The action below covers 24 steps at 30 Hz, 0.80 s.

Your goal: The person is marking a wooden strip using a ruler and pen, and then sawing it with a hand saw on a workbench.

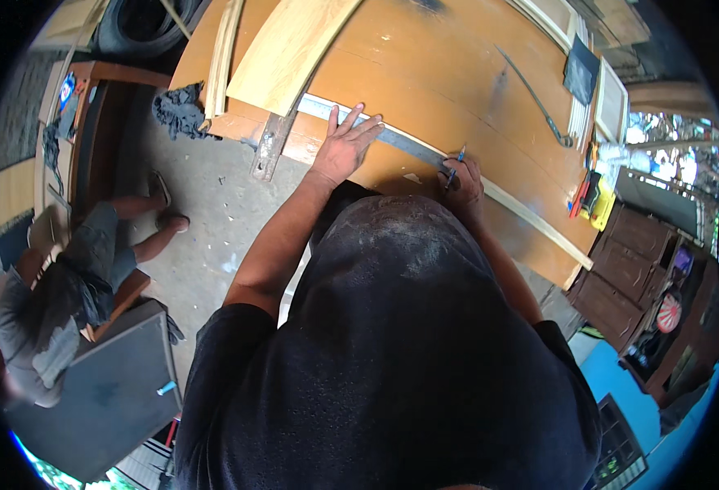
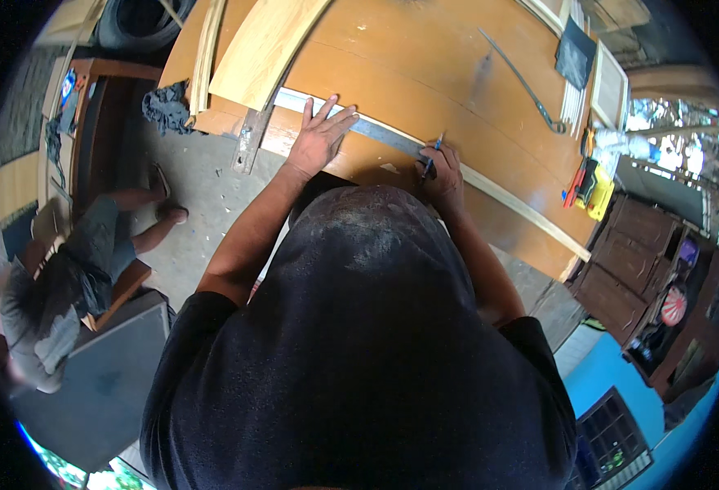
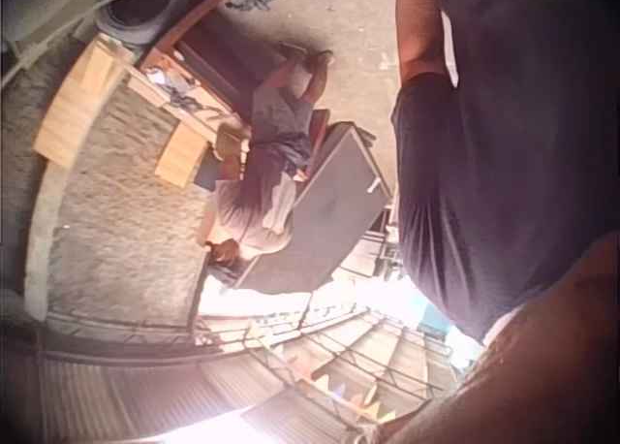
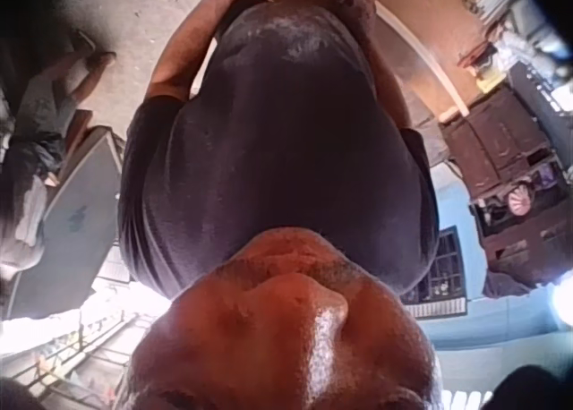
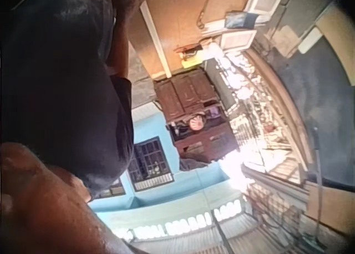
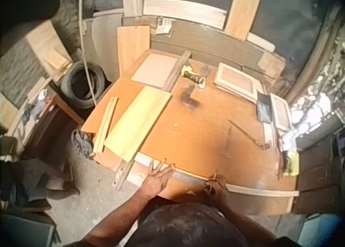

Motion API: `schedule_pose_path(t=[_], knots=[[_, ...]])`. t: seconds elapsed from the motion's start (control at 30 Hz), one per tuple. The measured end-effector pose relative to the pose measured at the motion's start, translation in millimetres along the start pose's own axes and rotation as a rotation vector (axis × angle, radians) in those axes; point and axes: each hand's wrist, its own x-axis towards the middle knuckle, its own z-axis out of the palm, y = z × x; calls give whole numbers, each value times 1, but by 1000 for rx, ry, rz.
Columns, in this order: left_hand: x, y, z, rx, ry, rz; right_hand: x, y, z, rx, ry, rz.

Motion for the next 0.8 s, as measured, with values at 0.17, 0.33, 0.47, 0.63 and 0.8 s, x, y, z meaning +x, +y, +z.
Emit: schedule_pose_path(t=[0.17,0.33,0.47,0.63,0.8], knots=[[1,-2,2,-7,15,-31,-4,-3,-12,-104,70,-33],[1,-2,1,-22,45,-30,-23,20,-23,-145,20,149],[2,-2,0,-19,37,-16,-24,22,-19,-126,46,129],[2,-1,-1,11,52,-7,-25,25,-20,-114,39,110],[1,-3,0,23,55,-4,-3,11,-28,-77,-10,141]])
